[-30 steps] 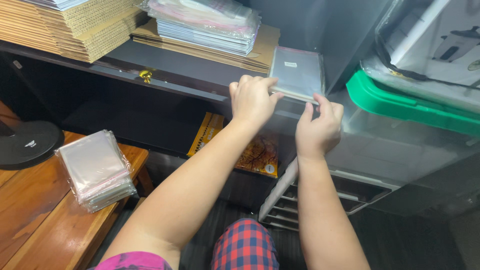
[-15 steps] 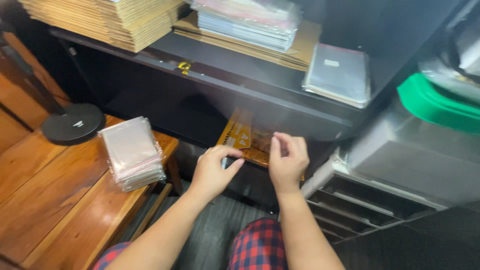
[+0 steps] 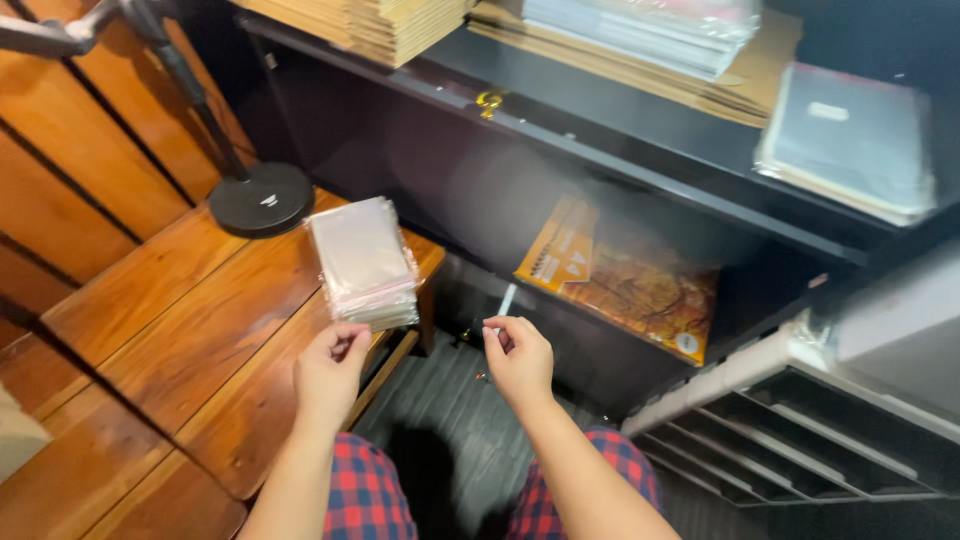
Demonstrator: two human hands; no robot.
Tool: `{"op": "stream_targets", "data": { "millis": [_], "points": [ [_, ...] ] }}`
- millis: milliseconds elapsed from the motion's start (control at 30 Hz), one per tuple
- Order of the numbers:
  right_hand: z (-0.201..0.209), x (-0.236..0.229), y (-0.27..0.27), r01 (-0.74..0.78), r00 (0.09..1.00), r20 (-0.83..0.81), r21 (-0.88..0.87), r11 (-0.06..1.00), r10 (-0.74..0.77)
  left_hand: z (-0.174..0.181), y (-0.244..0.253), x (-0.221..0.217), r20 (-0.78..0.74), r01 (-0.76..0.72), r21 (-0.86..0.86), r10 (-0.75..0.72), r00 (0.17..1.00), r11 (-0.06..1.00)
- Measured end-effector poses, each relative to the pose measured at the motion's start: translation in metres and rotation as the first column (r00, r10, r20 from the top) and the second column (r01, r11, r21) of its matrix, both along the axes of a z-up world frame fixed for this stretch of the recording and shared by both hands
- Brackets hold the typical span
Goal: The person sits on the floor and repeatedly picks up stacks of clear plastic pouches from a wooden bench. They place each stack onto a shelf inside a black cabinet, arranging them neatly. The person continues this process for several stacks of pouches.
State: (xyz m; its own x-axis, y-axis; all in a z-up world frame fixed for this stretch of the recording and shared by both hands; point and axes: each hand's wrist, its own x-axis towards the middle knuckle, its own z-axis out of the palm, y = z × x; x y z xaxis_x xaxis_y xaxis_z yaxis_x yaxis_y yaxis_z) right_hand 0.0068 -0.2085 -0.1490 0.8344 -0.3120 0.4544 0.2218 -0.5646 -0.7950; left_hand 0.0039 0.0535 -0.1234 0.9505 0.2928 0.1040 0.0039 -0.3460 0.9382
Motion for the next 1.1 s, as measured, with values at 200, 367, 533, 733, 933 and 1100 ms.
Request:
{"op": "stream_targets", "data": {
  "millis": [200, 367, 533, 733, 933, 1100],
  "points": [
    [-0.009, 0.013, 0.038, -0.065, 0.992, -0.097, 0.101, 0.993, 0.075, -0.024, 0.048, 0.021, 0.125, -0.140, -0.043, 0.144, 0.982, 0.989],
    [-0.003, 0.034, 0.063, -0.074, 0.959, -0.258, 0.161, 0.984, 0.114, -0.065, 0.072, 0.055, 0.135, -0.158, -0.148, 0.178, 0.975, 0.976],
    [0.010, 0.069, 0.079, -0.040, 0.932, -0.340, 0.253, 0.967, 0.128, -0.051, 0.066, 0.069, -0.037, -0.159, -0.266, 0.155, 0.987, 0.951],
    [0.031, 0.095, 0.098, 0.023, 0.878, -0.454, 0.361, 0.932, 0.154, -0.061, 0.059, 0.091, -0.178, -0.193, -0.290, 0.145, 0.973, 0.937],
    [0.011, 0.124, 0.102, 0.001, 0.873, -0.473, 0.241, 0.970, 0.117, -0.074, 0.056, 0.099, -0.208, -0.189, -0.290, 0.131, 0.969, 0.938],
    [0.031, 0.108, 0.110, -0.005, 0.878, -0.465, 0.230, 0.973, 0.115, -0.082, 0.058, 0.106, -0.192, -0.203, -0.285, 0.152, 0.970, 0.937]
  ]
}}
